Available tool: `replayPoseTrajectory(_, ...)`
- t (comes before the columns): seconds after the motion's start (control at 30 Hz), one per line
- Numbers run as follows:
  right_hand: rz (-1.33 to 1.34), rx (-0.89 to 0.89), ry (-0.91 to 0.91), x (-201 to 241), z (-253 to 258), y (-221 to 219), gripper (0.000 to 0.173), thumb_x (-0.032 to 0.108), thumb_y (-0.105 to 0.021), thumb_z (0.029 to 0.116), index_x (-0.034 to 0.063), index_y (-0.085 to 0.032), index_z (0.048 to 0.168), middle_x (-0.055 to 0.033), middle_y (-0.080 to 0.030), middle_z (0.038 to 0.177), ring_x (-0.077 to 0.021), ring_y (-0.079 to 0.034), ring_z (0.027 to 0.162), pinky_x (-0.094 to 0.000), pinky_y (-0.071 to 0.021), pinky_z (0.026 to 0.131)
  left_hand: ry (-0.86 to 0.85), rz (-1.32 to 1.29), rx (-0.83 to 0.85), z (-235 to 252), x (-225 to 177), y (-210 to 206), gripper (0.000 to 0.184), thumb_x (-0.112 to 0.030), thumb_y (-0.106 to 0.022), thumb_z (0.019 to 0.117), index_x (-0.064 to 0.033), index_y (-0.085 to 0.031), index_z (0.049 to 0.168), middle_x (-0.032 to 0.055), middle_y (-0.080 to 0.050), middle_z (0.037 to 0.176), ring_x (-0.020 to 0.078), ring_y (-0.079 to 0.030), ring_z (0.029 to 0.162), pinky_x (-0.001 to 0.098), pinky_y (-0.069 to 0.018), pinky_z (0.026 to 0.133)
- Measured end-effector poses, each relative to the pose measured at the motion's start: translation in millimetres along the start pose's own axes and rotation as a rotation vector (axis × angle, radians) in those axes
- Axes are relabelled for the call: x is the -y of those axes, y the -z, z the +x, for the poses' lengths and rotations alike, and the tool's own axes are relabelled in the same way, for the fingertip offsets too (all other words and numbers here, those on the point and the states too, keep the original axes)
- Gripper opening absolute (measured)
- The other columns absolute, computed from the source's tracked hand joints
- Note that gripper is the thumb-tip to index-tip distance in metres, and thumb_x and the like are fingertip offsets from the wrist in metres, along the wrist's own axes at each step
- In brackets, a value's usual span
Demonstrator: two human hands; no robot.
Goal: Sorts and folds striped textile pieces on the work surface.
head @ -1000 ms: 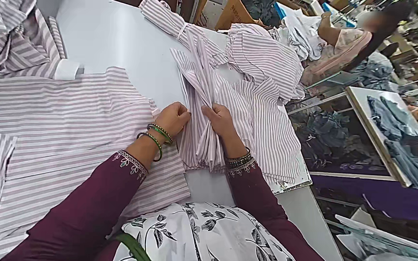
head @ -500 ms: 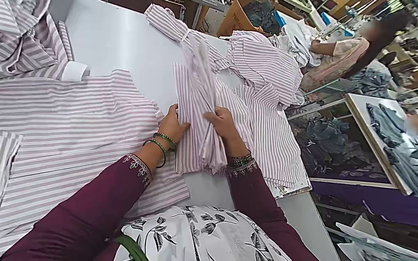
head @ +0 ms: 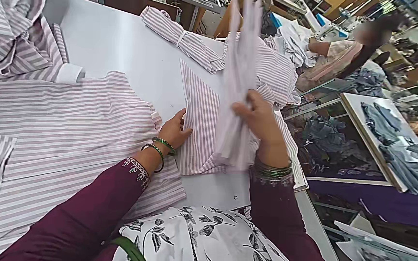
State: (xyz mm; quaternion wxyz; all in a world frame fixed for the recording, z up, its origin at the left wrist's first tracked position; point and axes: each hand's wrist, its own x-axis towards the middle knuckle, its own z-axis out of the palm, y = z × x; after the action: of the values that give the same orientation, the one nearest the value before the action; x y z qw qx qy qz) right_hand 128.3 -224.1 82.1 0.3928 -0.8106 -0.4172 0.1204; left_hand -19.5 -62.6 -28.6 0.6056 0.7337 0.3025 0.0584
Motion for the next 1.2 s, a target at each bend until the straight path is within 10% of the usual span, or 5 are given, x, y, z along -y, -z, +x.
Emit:
replayPoseTrajectory(0.1, -0.304, 0.350, -0.084, -3, -3, -77, 0.092, 0.054, -0.070, 0.0909, 0.0144, -0.027, 0.162, -0.0222, -0.028, 0.164, -0.0408, -0.033, 0.148, -0.0684, -0.0320, 0.112, 0.005, 0.015, -0.002, 2, 4, 1, 0.065, 0.002, -0.053, 0.1001, -0.0077, -0.028, 0.159, 0.0214, -0.070, 0.116, 0.0306, -0.070, 0.097, 0.0498, -0.0546, 0.091)
replayPoseTrajectory(0.2, -0.474, 0.377, -0.021, -17, -28, -125, 0.100, 0.078, -0.044, 0.0904, 0.0181, -0.016, 0.165, -0.0191, -0.005, 0.171, -0.0399, 0.004, 0.158, -0.0722, 0.0060, 0.118, 0.075, -0.063, -0.004, 1, 4, 10, 0.059, 0.004, -0.047, 0.1026, -0.0080, -0.029, 0.158, 0.0201, -0.070, 0.114, 0.0265, -0.070, 0.094, 0.0448, -0.0553, 0.088)
replayPoseTrajectory(0.57, -0.568, 0.210, 0.288, -33, -86, -127, 0.089, 0.070, -0.047, 0.0923, 0.0031, -0.049, 0.151, -0.0285, -0.036, 0.159, -0.0482, -0.034, 0.147, -0.0707, -0.0221, 0.116, -0.103, 0.209, 0.058, -44, -9, 9, 0.054, -0.012, -0.050, 0.1074, 0.0036, -0.032, 0.156, 0.0247, -0.040, 0.157, 0.0337, -0.050, 0.139, 0.0447, -0.0409, 0.115)
replayPoseTrajectory(0.8, -0.436, 0.142, 0.326, -57, -92, -121, 0.056, 0.011, -0.059, 0.0907, 0.0166, -0.058, 0.147, -0.0217, -0.043, 0.157, -0.0443, -0.039, 0.146, -0.0720, -0.0245, 0.114, -0.425, 0.501, -0.023, -102, 5, 43, 0.041, -0.015, -0.066, 0.0985, -0.0008, -0.061, 0.136, 0.0225, -0.049, 0.151, 0.0385, -0.057, 0.130, 0.0542, -0.0492, 0.103)
replayPoseTrajectory(1.2, 0.049, 0.554, 0.730, 25, -157, -195, 0.050, 0.046, -0.052, 0.1019, 0.0066, -0.068, 0.129, -0.0176, -0.063, 0.139, -0.0343, -0.054, 0.136, -0.0492, -0.0430, 0.112, -0.149, 0.899, -0.698, -289, 74, 335, 0.098, -0.048, -0.078, 0.0797, 0.0007, -0.035, 0.154, 0.0385, -0.037, 0.152, 0.0596, -0.033, 0.142, 0.0744, -0.0273, 0.112)
